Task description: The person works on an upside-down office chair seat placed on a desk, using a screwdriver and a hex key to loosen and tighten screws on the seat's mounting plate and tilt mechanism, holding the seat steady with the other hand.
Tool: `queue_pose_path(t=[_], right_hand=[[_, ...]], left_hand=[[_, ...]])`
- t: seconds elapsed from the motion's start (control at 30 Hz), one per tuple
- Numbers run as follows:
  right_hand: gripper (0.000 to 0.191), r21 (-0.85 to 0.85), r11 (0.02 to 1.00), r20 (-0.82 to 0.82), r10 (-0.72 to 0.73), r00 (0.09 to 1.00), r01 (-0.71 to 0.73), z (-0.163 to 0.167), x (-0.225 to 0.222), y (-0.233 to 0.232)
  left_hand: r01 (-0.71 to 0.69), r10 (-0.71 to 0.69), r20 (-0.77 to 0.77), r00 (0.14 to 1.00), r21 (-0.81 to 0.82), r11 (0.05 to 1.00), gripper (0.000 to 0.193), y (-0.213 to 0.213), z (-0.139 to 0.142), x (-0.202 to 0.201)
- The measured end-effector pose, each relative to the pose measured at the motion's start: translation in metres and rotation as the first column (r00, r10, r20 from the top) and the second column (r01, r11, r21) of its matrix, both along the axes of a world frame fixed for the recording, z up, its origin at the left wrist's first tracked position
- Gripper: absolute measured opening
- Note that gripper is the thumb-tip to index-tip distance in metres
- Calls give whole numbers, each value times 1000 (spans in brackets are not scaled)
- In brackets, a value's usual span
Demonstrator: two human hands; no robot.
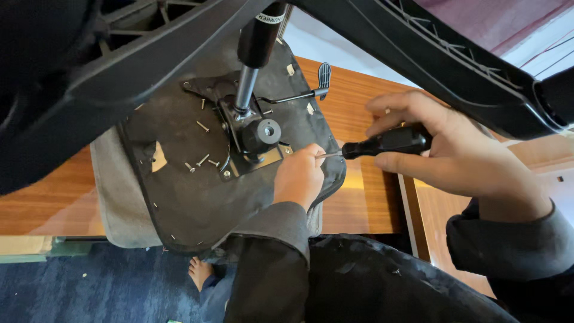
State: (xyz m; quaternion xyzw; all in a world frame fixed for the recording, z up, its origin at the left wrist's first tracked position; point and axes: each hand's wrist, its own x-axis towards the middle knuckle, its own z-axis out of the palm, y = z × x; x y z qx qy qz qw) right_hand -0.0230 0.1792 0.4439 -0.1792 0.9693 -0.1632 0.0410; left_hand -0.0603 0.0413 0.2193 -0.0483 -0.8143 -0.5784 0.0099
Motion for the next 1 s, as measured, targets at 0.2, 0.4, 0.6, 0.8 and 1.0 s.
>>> queue_pose_path(t=[0.2, 0.4, 0.6, 0.8, 1.0], right_hand=[[34, 129, 988, -105, 96, 990, -82, -4, -19, 28], [64, -48, 992, 144, 126, 982, -120, 4, -2, 30], [76, -23, 977, 8, 213, 977, -213, 12, -2, 12], [68, -69, 978, -31, 194, 980, -196, 9, -19, 18], [40, -95, 981, 137, -155, 978, 168, -30, -40, 23]], left_hand=[[45, -46, 76, 996, 12, 999, 17, 2, 5, -1], [77, -77, 30, 997, 24, 997, 14, 10, 1, -6], [85, -86, -59, 995, -20, 996, 12, 9, -6, -13], [61, -61, -9, 998, -34, 998, 14, 18, -11, -17], [3, 34, 250, 968, -146, 989, 52, 23, -21, -17]])
